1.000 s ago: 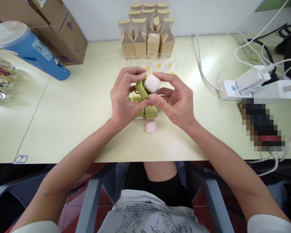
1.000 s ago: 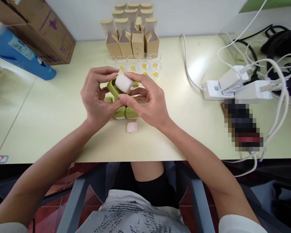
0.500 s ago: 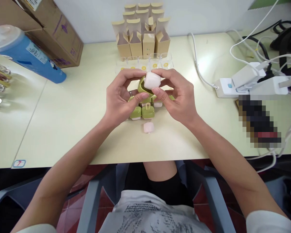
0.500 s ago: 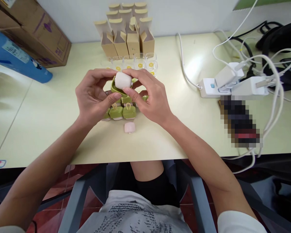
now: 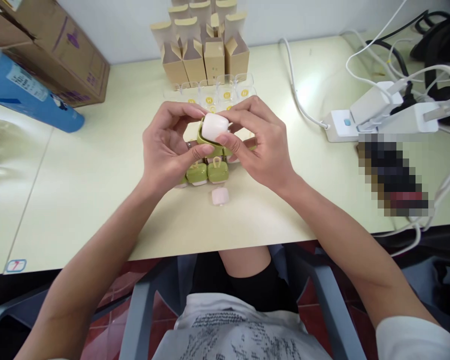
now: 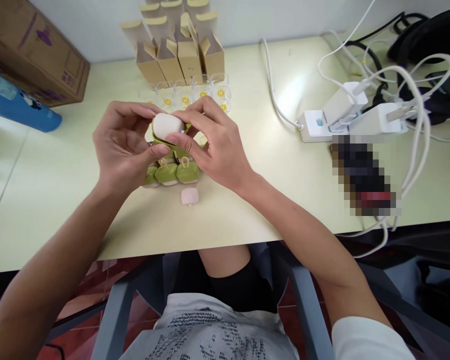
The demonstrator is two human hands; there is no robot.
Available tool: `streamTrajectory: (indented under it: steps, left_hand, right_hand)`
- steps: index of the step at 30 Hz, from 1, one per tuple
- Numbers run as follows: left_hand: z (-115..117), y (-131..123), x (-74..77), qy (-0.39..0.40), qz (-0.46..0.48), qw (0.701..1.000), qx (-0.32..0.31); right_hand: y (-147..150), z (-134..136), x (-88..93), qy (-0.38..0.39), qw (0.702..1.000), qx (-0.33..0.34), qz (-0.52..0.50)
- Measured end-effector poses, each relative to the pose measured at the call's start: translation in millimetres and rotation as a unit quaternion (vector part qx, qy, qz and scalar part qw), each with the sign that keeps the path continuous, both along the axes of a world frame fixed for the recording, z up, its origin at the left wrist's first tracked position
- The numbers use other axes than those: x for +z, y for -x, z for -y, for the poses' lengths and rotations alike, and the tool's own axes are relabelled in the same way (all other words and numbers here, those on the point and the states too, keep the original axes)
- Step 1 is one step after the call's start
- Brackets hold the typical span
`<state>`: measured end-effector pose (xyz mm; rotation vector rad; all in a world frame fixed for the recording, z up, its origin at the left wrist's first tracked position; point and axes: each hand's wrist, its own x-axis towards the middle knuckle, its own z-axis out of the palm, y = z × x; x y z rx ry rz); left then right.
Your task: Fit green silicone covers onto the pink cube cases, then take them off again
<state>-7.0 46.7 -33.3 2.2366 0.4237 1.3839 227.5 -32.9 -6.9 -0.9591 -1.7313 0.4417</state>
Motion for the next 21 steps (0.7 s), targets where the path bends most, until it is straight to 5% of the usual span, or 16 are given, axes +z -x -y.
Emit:
streamTrajectory:
  steps: [5, 10, 16, 21]
  left_hand:
    - [8.6, -2.9, 7.5, 0.016, 0.015, 0.999, 0.023]
    - [-0.6, 1.3, 2.9, -0.008, -0.012, 0.999, -0.035]
    - [11.5, -3.7, 5.8, 0.026, 0.037, 0.999, 0.004]
    - [1.5, -0.7, 0.9, 0.016, 0.013, 1.000, 0.012]
  right_hand:
    - [3.0, -2.3, -6.0, 0.027, 1.000, -0.004, -0.001]
    - [5.1, -2.5, -6.7, 0.023, 1.000, 0.018, -0.008]
    - [6.5, 2.3, -1.3, 0.022, 0.991, 0.087, -0.100]
    - [7.6, 3.2, -2.4, 0.045, 0.991, 0.060, -0.107]
